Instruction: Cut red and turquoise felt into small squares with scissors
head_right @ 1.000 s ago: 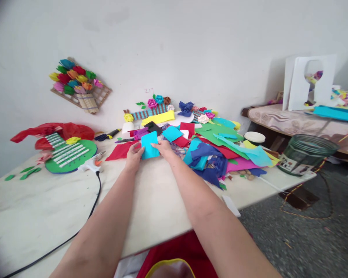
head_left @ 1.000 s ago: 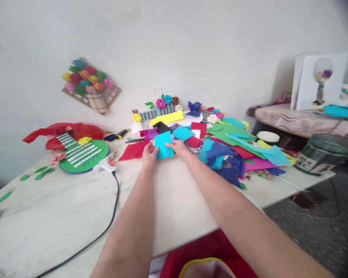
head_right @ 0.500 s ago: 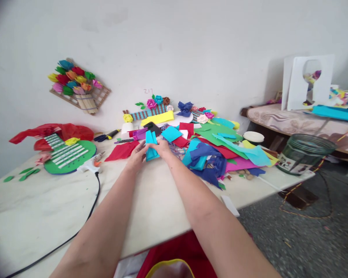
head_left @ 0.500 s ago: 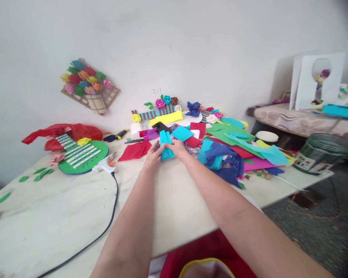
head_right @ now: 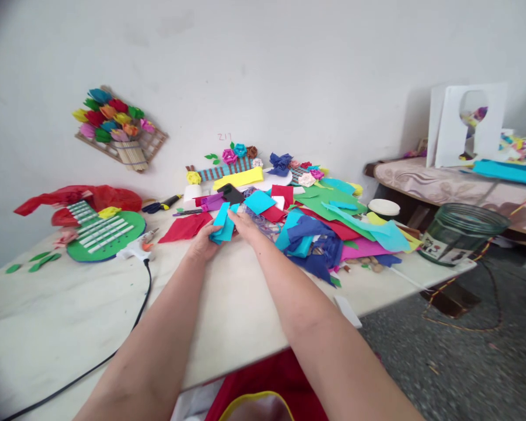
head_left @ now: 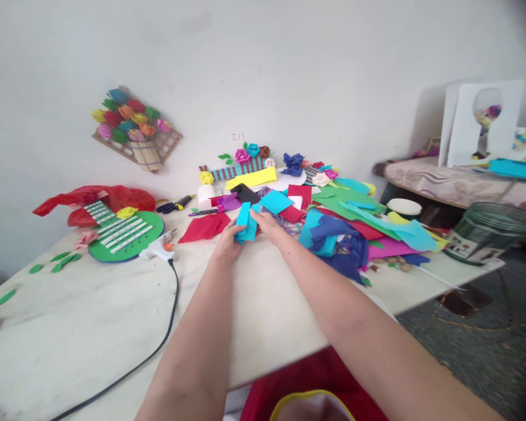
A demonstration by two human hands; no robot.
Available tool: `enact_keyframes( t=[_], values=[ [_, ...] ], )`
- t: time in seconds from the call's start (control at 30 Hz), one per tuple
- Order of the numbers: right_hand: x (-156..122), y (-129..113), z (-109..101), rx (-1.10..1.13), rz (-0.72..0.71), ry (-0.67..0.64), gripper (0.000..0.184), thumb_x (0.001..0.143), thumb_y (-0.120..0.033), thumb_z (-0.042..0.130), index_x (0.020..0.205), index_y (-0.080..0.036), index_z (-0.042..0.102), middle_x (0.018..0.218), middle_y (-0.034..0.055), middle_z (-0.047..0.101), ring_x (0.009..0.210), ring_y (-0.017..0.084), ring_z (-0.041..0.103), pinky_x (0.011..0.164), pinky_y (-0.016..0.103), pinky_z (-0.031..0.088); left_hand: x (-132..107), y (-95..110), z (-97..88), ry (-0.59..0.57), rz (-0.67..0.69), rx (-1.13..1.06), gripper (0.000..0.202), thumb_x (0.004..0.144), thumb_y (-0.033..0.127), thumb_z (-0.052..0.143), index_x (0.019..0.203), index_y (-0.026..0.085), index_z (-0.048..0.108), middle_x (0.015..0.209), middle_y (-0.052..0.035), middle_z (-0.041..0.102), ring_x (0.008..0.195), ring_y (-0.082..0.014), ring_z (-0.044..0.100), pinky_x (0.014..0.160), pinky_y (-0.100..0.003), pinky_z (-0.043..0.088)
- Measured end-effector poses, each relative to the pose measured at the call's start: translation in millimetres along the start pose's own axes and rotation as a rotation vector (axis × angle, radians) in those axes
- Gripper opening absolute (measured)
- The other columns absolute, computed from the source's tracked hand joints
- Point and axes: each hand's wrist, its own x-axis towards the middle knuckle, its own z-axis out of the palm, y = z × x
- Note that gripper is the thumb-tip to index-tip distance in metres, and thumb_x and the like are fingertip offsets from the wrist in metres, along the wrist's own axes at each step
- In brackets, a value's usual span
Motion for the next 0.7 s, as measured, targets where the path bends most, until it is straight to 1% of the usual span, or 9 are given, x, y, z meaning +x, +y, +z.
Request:
enact_keyframes(
  t=[0.1, 0.2, 0.3, 0.4, 0.47, 0.53, 0.63, 0.7],
  values=[
    [2.0, 1.0, 0.7, 0.069, 0.047, -0.030, 0.041, 0.058, -0.057, 0.066, 0.066, -0.017, 0.058, 0.057, -0.0007, 0.059, 0.051, 0.015, 0.056, 0.052, 0.028, 0.047, -3.0, 4.6, 2.4, 0.083, -0.037, -0.054, 0.031, 0.068, 0.019, 0.059, 0.099, 0.012, 0.061, 0.091, -0.0102, 0.069, 0.092, -0.0263, 0.064, 0.083, -0.040, 0.051],
    [1.5, -1.0, 1.5, 0.067, 0.069, -0.017, 0.037, 0.052, -0.050, 0.072, 0.063, -0.017, 0.058, 0.055, -0.0007, 0.059, 0.049, 0.015, 0.054, 0.050, 0.029, 0.046, -6.4, 9.0, 4.4, 0.135, -0.071, -0.059, 0.031, 0.073, 0.029, 0.061, 0.099, 0.013, 0.061, 0.091, -0.0112, 0.069, 0.092, -0.0271, 0.064, 0.081, -0.039, 0.052],
    [-0.3, -4.0, 2.3, 0.069, 0.073, -0.006, 0.033, 0.054, -0.045, 0.071, 0.063, -0.017, 0.057, 0.054, -0.0015, 0.058, 0.049, 0.013, 0.052, 0.049, 0.028, 0.044, -8.3, 11.7, 4.8, 0.175, -0.115, -0.028, 0.031, 0.071, 0.023, 0.063, 0.100, 0.013, 0.061, 0.089, -0.0110, 0.070, 0.087, -0.0262, 0.065, 0.077, -0.037, 0.053],
    [-1.1, -6.1, 1.7, 0.099, 0.044, 0.010, 0.031, 0.057, -0.045, 0.069, 0.064, -0.017, 0.055, 0.056, -0.0021, 0.056, 0.053, 0.013, 0.052, 0.053, 0.026, 0.044, -7.5, 13.0, 4.7, 0.294, -0.133, -0.036, 0.029, 0.070, 0.016, 0.059, 0.099, 0.012, 0.060, 0.083, -0.0100, 0.070, 0.080, -0.0243, 0.066, 0.073, -0.037, 0.055],
    [-0.4, -6.6, -0.5, 0.091, 0.031, 0.051, 0.030, 0.059, -0.045, 0.065, 0.063, -0.018, 0.053, 0.055, -0.0032, 0.053, 0.054, 0.012, 0.050, 0.053, 0.025, 0.042, -6.0, 13.5, 4.4, 0.378, -0.123, -0.064, 0.028, 0.071, 0.013, 0.056, 0.098, 0.012, 0.060, 0.080, -0.0085, 0.069, 0.076, -0.0232, 0.066, 0.071, -0.037, 0.055],
    [1.4, -6.5, -4.3, 0.014, 0.012, 0.135, 0.029, 0.062, -0.043, 0.062, 0.058, -0.019, 0.046, 0.050, -0.0054, 0.044, 0.052, 0.011, 0.044, 0.051, 0.024, 0.037, -4.2, 13.7, 3.2, 0.429, -0.112, -0.095, 0.028, 0.071, 0.011, 0.054, 0.098, 0.012, 0.059, 0.078, -0.0077, 0.068, 0.076, -0.0229, 0.066, 0.072, -0.037, 0.055],
    [4.5, -5.7, -10.9, -0.169, -0.049, 0.277, 0.033, 0.066, -0.038, 0.057, 0.053, -0.022, 0.032, 0.049, -0.0074, 0.028, 0.051, 0.009, 0.031, 0.049, 0.023, 0.029, -1.3, 13.2, -0.7, 0.455, -0.090, -0.132, 0.029, 0.070, 0.007, 0.052, 0.097, 0.012, 0.059, 0.078, -0.0078, 0.068, 0.079, -0.0230, 0.065, 0.074, -0.037, 0.055],
    [5.9, -5.2, -14.3, -0.251, -0.064, 0.336, 0.036, 0.068, -0.035, 0.056, 0.052, -0.022, 0.026, 0.051, -0.0074, 0.022, 0.052, 0.008, 0.025, 0.050, 0.023, 0.024, 0.7, 12.6, -4.1, 0.460, -0.079, -0.142, 0.029, 0.069, 0.005, 0.051, 0.096, 0.012, 0.059, 0.079, -0.0081, 0.068, 0.081, -0.0228, 0.065, 0.076, -0.037, 0.054]
  ],
)
